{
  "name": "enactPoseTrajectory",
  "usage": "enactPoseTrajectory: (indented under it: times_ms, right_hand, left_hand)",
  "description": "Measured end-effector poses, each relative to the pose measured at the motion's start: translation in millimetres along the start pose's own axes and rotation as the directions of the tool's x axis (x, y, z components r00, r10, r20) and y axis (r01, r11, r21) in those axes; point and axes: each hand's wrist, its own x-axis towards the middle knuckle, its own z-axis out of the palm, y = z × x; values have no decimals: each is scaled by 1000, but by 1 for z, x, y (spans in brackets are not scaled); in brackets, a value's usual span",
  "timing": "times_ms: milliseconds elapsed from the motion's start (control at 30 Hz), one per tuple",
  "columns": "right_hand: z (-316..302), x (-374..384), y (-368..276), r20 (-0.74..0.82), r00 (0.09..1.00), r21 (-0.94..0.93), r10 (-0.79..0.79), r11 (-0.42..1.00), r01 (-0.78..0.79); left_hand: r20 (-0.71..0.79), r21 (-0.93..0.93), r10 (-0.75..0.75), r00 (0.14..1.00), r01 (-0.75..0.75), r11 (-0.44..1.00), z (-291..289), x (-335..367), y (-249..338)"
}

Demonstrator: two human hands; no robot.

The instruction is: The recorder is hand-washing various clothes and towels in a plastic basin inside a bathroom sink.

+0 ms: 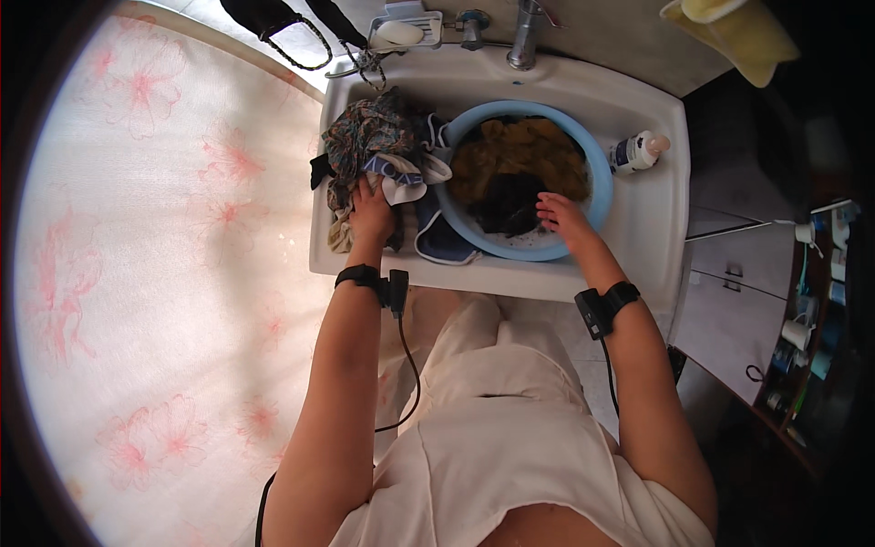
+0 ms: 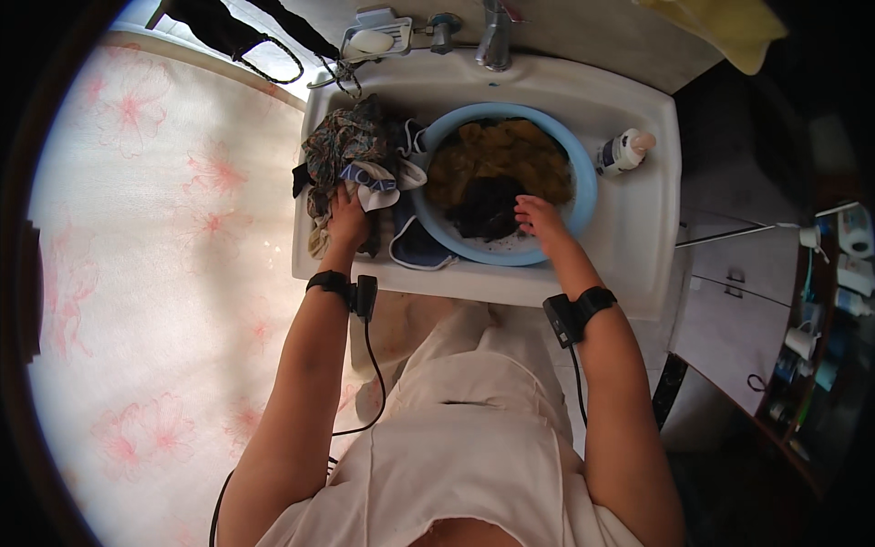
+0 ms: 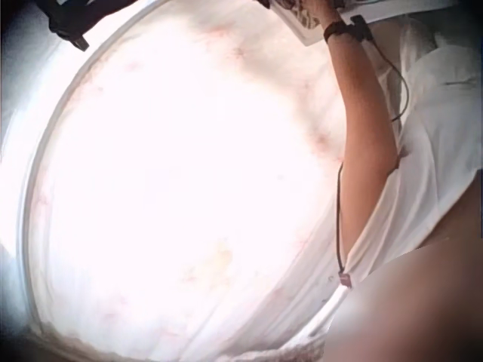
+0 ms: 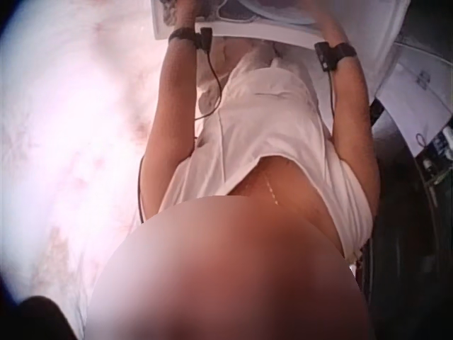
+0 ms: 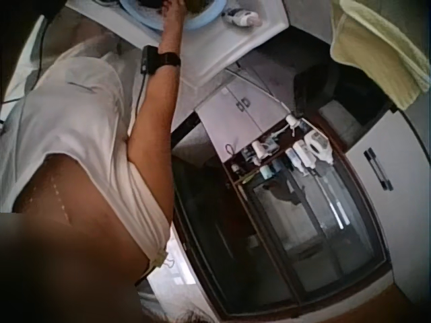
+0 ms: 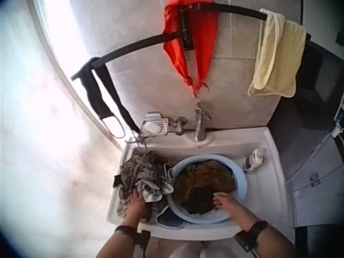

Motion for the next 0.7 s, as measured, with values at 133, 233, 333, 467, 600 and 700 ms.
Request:
enactPoseTrajectory:
  times_ms: [133, 233, 333, 467, 600, 700]
  right_hand:
    - [-9, 20, -5, -159, 987, 5, 28, 1000, -28]
    - [-15, 29, -6, -217, 976, 31, 32, 999, -26]
    - [-6, 33, -8, -243, 970, 2, 1, 1000, 0]
    - [-21, 39, -7, -349, 936, -70, -52, 997, 30]
    - [-28, 41, -8, -346, 938, -81, -27, 997, -2]
    - [-3, 49, -13, -269, 963, -89, -3, 996, -21]
  left_hand:
    - [55, -18, 20, 998, -19, 1000, -8, 4, -4]
    - [61, -24, 34, 998, -33, 999, -8, 0, -6]
    - [-63, -119, 108, 992, -115, 986, -12, 1, -29]
    - [17, -703, -40, 999, 41, 710, -51, 23, -41]
    - [-666, -249, -167, 727, -6, 969, -54, 49, -33]
    - [-575, -220, -97, 813, -40, 975, -38, 76, -104]
